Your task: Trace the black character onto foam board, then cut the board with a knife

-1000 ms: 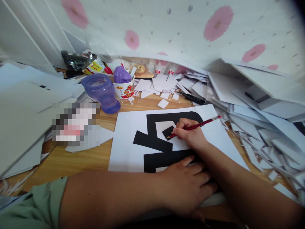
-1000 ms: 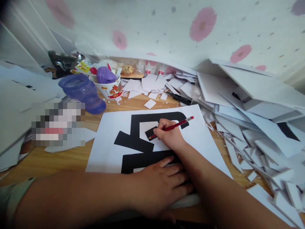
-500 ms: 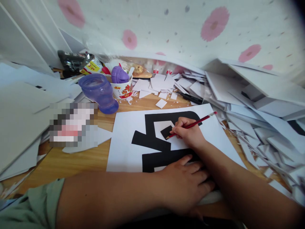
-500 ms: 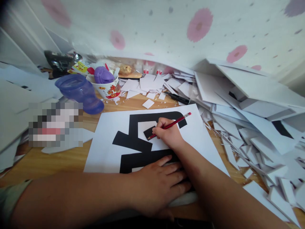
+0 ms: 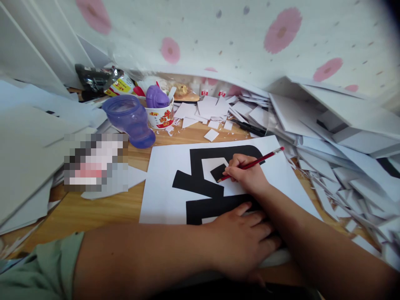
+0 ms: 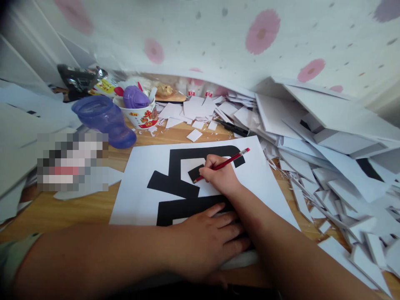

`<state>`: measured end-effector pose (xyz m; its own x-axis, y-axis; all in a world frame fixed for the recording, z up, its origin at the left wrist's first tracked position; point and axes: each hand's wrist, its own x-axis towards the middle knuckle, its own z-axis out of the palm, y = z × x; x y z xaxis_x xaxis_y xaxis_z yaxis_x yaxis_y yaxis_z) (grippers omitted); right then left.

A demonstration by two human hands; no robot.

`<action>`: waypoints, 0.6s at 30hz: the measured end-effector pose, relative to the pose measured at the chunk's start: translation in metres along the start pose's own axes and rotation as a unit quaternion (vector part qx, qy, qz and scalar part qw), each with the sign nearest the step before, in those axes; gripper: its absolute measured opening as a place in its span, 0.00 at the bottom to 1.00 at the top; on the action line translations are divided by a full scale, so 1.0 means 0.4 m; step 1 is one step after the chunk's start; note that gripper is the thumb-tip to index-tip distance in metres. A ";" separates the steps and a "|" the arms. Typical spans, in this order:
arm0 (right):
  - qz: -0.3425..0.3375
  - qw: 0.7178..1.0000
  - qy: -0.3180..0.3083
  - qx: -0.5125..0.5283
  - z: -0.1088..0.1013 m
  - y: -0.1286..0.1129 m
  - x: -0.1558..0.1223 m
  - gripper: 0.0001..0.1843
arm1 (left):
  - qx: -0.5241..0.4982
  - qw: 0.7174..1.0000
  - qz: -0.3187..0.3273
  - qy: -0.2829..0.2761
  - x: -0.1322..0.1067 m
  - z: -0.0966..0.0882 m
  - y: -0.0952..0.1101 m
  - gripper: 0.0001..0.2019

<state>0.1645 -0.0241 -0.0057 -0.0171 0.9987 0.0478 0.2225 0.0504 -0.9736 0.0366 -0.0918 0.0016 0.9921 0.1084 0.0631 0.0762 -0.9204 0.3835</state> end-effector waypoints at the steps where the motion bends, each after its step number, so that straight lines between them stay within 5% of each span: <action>1: 0.001 1.000 -0.004 -0.004 -0.001 0.000 0.000 0.13 | -0.002 1.000 0.000 -0.002 0.000 0.001 0.000 0.37; 18: -0.001 1.000 -0.002 0.003 0.000 0.008 0.003 0.13 | -0.005 1.000 0.004 0.004 -0.001 0.005 -0.001 0.37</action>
<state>0.1652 -0.0227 -0.0086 -0.0217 0.9986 0.0489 0.2156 0.0524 -0.9751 0.0365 -0.0921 -0.0004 0.9917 0.1048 0.0741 0.0676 -0.9172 0.3927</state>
